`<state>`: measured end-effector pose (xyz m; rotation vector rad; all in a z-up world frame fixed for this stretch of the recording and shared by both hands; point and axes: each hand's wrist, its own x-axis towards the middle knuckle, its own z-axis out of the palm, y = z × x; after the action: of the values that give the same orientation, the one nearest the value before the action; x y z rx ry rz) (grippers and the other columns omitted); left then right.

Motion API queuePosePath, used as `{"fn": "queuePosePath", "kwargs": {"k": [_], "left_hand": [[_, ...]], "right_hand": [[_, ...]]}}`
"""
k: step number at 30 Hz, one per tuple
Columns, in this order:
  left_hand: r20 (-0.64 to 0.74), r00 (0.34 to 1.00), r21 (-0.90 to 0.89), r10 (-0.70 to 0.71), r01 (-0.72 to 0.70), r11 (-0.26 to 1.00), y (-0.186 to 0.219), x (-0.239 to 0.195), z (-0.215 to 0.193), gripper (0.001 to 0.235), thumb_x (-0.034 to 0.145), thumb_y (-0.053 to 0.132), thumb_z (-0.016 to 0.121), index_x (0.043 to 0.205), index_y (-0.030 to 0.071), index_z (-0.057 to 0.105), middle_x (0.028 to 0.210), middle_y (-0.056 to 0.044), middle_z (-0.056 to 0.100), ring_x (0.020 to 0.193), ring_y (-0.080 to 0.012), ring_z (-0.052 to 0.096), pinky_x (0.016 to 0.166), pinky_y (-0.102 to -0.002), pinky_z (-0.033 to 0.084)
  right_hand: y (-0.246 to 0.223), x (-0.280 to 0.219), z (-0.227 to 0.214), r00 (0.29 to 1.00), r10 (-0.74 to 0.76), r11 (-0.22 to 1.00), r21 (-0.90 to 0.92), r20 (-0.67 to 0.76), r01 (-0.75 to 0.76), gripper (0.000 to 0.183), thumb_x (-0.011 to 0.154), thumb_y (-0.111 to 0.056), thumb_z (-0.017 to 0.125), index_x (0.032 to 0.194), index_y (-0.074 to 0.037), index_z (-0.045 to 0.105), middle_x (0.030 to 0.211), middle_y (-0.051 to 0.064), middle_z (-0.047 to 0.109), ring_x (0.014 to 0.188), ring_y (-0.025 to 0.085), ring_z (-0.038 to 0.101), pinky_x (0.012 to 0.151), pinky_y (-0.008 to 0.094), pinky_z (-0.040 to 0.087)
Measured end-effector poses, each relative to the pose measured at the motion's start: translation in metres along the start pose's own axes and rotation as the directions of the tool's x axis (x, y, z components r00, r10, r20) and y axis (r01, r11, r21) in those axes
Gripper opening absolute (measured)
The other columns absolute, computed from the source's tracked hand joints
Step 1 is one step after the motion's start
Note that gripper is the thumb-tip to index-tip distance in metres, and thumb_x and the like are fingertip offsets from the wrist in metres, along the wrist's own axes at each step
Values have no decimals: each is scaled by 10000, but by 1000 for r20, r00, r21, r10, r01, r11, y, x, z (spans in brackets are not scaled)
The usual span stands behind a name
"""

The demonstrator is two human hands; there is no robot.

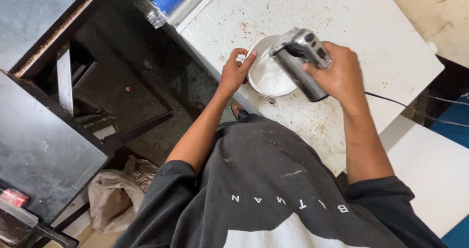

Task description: The person uses a hand mixer to blend a white substance in a bowl. They then add a powdery ingredient from a red plastic bag and continue mixing until the contents are combined.

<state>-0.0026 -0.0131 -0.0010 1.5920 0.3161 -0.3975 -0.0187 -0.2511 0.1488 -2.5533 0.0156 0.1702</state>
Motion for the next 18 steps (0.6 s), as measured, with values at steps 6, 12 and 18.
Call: {"fn": "queuePosePath", "kwargs": {"k": [6,12,18], "left_hand": [[0,1000,35,5,-5,999,-5,2,-1,518,909,560,667,1139,99,615,525,-1,564,425,-93,545,379,-254,387],[6,1000,-34,16,-16,999,-10,7,1,508,913,559,675,1123,103,598,548,1,610,452,-103,611,395,-256,450],[25,1000,57,13,-15,998,-9,8,-6,525,882,582,690,1127,128,590,538,-32,603,476,-135,609,440,-275,459]], "right_hand": [[-6,-3,-18,997,53,986,158,54,-60,275,795,-133,839,1031,-30,745,850,128,750,726,206,722,687,347,552],[-19,2,2,999,-14,996,87,42,10,203,817,-79,808,1007,-19,768,833,103,751,728,155,697,682,301,531],[-13,7,-20,975,-17,996,90,222,-3,299,775,-74,867,1032,21,748,788,142,681,714,172,574,661,324,465]]}}
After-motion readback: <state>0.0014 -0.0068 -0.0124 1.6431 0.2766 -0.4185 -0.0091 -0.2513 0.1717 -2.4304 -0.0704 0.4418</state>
